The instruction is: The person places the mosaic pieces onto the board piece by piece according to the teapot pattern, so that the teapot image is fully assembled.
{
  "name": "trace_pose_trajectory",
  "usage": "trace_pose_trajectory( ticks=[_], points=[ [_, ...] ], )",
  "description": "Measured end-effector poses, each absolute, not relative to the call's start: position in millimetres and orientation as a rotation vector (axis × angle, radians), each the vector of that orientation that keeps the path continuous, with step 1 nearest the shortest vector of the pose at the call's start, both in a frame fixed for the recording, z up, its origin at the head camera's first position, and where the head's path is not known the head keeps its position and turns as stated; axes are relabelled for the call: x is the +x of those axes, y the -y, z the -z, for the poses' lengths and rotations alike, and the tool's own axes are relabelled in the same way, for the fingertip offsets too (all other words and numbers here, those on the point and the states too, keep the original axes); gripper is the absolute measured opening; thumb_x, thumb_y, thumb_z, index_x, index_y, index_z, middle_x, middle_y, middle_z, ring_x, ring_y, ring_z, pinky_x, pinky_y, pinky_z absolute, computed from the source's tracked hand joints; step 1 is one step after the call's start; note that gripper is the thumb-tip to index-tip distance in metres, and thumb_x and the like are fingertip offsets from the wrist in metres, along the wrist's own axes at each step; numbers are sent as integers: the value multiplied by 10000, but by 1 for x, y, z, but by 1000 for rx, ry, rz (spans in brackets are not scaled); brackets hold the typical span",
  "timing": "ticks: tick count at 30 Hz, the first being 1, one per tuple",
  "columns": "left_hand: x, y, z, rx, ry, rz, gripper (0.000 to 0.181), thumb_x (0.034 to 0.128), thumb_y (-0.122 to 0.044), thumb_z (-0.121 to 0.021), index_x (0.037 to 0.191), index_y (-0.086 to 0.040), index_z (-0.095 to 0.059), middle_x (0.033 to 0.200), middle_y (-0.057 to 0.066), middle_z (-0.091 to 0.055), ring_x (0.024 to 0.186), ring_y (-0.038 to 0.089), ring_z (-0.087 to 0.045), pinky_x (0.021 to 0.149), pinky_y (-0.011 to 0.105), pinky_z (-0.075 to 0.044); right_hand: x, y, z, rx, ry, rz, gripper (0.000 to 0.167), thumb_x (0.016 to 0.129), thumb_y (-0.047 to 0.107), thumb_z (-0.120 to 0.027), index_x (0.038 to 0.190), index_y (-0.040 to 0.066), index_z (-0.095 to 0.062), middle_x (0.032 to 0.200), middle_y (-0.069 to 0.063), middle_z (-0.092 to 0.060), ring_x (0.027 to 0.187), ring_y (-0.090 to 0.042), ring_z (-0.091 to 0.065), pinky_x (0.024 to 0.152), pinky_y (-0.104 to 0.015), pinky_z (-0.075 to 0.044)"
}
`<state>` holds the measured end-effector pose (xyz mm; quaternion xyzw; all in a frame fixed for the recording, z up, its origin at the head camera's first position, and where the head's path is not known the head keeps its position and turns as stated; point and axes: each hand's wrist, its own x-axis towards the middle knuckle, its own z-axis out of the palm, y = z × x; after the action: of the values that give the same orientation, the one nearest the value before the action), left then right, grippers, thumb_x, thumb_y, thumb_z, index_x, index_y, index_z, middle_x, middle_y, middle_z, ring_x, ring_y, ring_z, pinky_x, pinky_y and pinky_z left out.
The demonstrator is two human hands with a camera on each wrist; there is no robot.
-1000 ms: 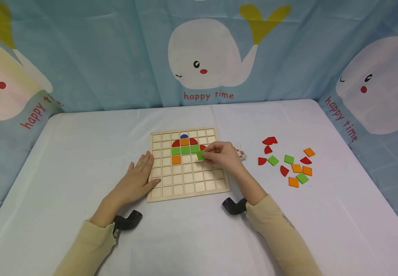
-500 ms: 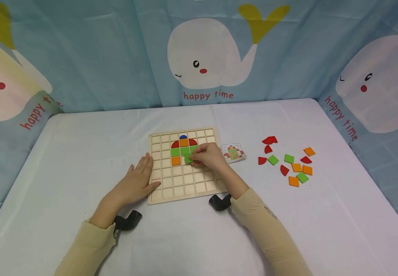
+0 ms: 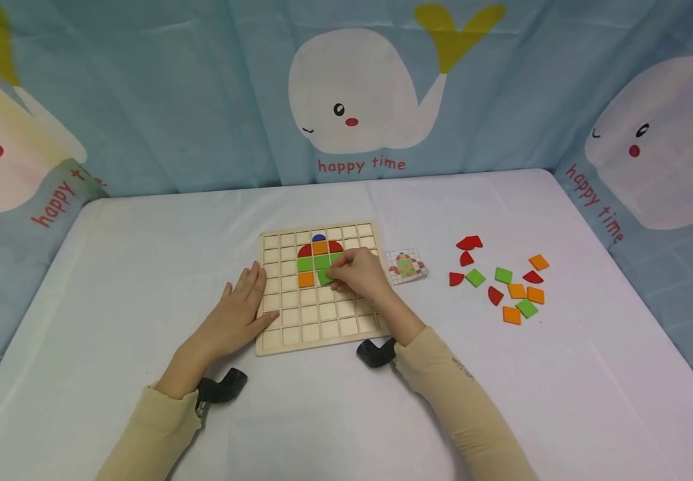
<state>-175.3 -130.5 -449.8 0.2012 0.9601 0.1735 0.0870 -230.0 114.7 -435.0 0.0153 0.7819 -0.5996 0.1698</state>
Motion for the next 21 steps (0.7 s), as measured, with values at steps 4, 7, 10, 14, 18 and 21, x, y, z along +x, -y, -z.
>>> trace_pose_trajectory(
  ticks=[4,7,10,14,18,21],
  points=[
    [-176,131,450,611,-2868,-516,804,950,-396,-514,1470,78,-127,1551,207,-57,1420,371,-54,1091,594,-88,-230,-114,435,40,-2269,1681,140,854,36,-678,916,-80,-632,790,-146,-693,579,-153,-651,575,-254,-548],
    [-175,131,450,611,-2872,-507,798,949,-387,-519,1466,86,-137,1548,212,-72,1417,373,-75,1089,594,-102,-229,-113,434,37,-2281,1675,138,857,39,-677,917,-78,-635,784,-145,-691,575,-157,-646,573,-256,-547],
    [-174,131,449,605,-2870,-492,796,950,-380,-519,1462,95,-137,1545,220,-74,1414,378,-90,1086,597,-114,-229,-112,435,21,-2293,1675,140,860,40,-673,918,-82,-640,789,-153,-691,575,-157,-645,577,-258,-548],
    [-173,129,448,603,-2869,-468,795,954,-377,-512,1460,101,-129,1543,226,-69,1412,380,-97,1084,599,-121,-230,-113,436,3,-2311,1672,132,865,41,-667,913,-80,-648,778,-148,-692,572,-151,-645,576,-253,-547],
    [-172,129,448,603,-2871,-465,793,956,-379,-507,1461,100,-125,1544,223,-63,1414,376,-95,1086,595,-118,-229,-112,435,-7,-2336,1648,127,857,55,-680,893,-63,-649,735,-116,-686,564,-153,-643,568,-260,-547],
    [-171,129,447,599,-2874,-471,791,956,-377,-509,1461,99,-129,1545,221,-64,1414,375,-95,1087,593,-116,-229,-112,435,-26,-2381,1597,131,844,81,-704,863,-40,-658,702,-92,-680,565,-159,-640,567,-269,-546]
  ],
)
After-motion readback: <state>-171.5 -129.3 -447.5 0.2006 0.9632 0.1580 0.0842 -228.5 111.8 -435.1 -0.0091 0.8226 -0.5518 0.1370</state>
